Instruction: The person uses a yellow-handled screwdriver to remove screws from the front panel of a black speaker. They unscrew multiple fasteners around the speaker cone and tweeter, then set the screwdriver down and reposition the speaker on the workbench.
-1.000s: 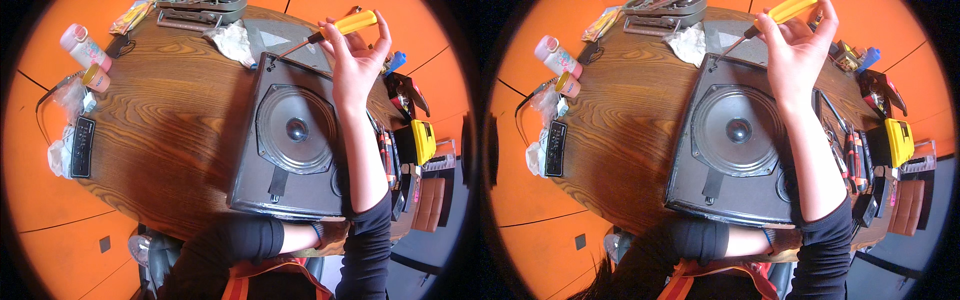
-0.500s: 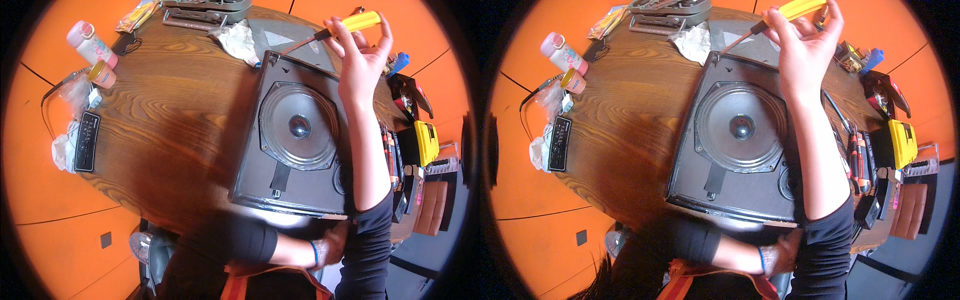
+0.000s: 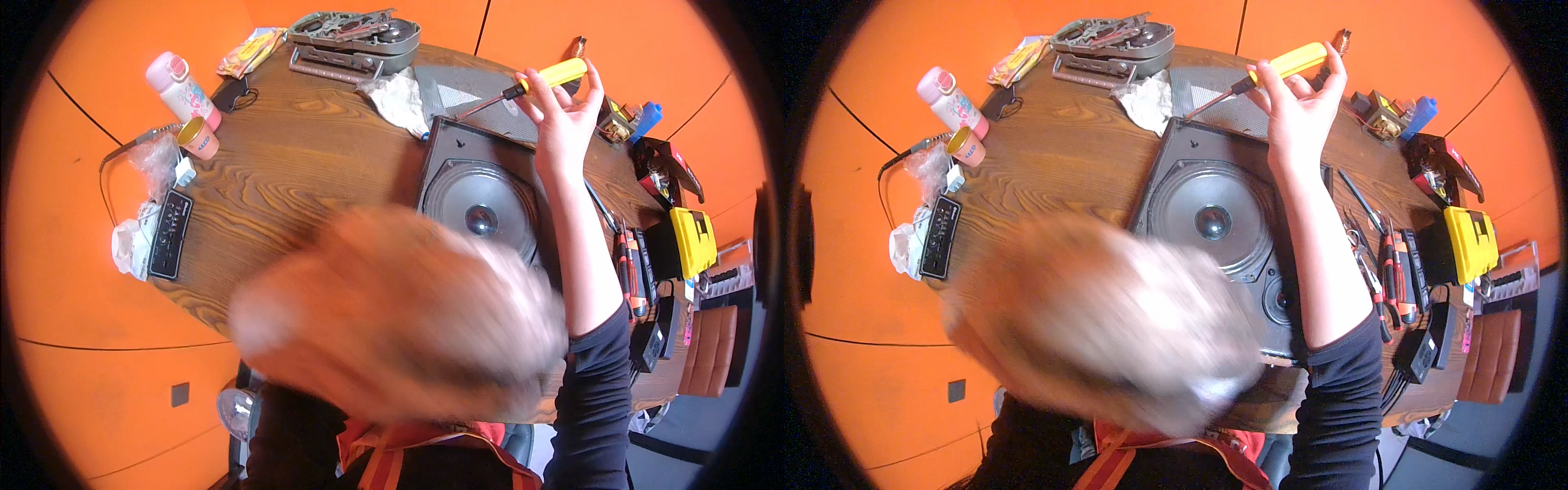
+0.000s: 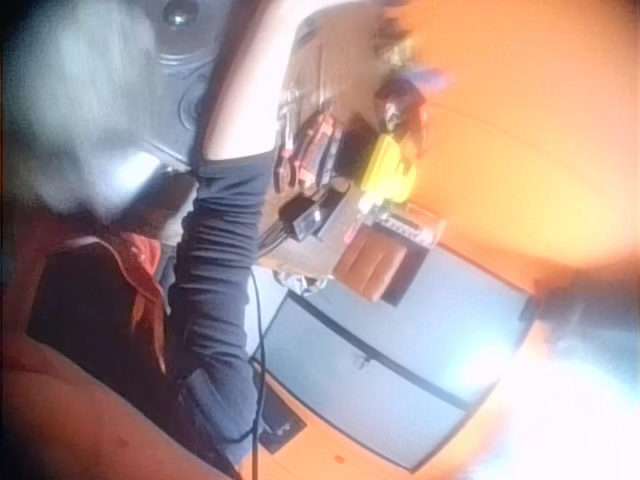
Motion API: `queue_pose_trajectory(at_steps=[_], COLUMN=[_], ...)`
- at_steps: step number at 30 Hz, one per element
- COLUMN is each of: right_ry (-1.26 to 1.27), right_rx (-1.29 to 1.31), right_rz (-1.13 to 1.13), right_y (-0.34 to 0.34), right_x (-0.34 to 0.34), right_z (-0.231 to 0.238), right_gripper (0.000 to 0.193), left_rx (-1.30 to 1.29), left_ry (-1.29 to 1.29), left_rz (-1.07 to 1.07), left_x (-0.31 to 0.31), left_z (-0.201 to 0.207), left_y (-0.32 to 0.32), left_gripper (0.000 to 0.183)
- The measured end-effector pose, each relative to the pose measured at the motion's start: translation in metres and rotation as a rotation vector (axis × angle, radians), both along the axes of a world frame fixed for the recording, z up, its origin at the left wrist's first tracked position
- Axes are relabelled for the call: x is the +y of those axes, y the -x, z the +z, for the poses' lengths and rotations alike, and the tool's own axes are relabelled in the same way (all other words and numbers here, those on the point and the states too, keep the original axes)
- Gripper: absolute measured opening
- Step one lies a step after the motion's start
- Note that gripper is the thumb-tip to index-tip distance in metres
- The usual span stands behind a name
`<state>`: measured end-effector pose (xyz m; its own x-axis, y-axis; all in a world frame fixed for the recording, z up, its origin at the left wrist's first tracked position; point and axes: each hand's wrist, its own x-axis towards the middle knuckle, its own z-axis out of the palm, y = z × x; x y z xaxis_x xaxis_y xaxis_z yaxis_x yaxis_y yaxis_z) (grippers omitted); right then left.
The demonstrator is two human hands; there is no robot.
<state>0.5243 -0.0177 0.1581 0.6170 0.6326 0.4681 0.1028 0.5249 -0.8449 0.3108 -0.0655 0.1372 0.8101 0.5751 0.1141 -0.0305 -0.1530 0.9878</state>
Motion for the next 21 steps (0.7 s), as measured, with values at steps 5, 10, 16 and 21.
queue_pose_trajectory(at_steps=[5,10,16,21], right_ry=[-0.022,-0.004,0.008,0.014], right_rx=[0.103,0.178,0.199,0.193], right_rz=[0.024,0.018,0.005,0.003], right_y=[0.000,-0.002,-0.006,-0.005], right_x=[-0.002,-0.002,-0.002,-0.003], right_z=[0.000,-0.001,-0.003,-0.004], right_gripper=[0.077,0.084,0.084,0.082], left_rx=[0.122,0.310,0.608,0.704], left_ry=[-0.643,-1.033,-1.101,-0.752], left_rz=[0.439,0.718,0.926,0.662], left_x=[0.068,0.119,0.173,0.192], left_z=[0.015,0.006,-0.028,-0.061], left_y=[0.025,0.040,0.059,0.039], left_gripper=[0.041,0.040,0.039,0.043])
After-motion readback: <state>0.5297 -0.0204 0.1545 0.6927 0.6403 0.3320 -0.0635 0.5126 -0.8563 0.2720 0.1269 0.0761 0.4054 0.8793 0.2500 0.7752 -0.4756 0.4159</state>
